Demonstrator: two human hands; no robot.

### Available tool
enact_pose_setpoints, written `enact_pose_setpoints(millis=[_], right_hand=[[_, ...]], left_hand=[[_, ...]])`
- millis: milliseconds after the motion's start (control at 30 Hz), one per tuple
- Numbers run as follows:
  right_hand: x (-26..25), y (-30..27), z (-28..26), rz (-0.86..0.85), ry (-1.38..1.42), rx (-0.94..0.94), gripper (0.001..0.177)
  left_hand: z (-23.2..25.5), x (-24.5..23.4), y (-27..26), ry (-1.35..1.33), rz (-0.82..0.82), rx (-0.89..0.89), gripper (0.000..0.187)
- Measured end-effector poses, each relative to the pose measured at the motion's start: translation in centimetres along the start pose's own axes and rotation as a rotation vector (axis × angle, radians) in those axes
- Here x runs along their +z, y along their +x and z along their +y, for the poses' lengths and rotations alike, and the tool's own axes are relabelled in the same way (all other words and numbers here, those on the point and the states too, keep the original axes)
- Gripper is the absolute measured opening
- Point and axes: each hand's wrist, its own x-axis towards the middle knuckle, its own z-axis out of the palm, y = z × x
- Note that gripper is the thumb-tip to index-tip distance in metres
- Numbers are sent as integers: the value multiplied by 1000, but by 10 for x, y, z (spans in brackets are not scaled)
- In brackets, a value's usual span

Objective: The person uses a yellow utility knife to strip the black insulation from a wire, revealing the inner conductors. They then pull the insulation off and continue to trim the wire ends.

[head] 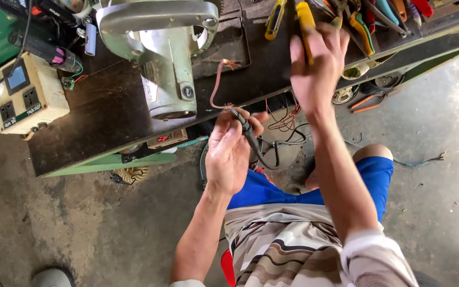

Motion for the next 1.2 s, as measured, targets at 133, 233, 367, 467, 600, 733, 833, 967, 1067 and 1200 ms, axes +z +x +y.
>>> enact_pose_setpoints(millis=[133, 233, 367, 467, 600, 733, 833, 967, 1067, 1200], right_hand=[[-64, -51, -81, -209, 617, 369, 29], [-66, -102, -85, -466, 1119, 527, 56], [-76, -98, -88, -339, 893, 443, 32], [-98, -85, -74, -458, 749, 454, 33], [-112, -66, -64, -493, 642, 350, 35], [-110, -43, -58, -477, 530, 150, 29], [-106, -35, -46, -453, 526, 130, 33], [-95, -32, -41, -431, 622, 212, 27], [-86, -29, -42, -380, 644, 299, 25], [-89, -41, -38, -344, 641, 446, 28]], left_hand=[[11, 5, 13, 242, 14, 18, 15], [28, 26, 19, 414, -27, 42, 16], [86, 59, 24, 1026, -51, 268, 9], [140, 47, 53, 1623, -55, 785, 25], [184, 19, 117, 1935, -412, 713, 43], [184, 11, 133, 1962, -516, 687, 47], [172, 6, 133, 1840, -145, 635, 49], [152, 27, 113, 2103, -258, 930, 40], [147, 42, 121, 2328, -282, 598, 43], [145, 49, 123, 2176, -317, 153, 20]])
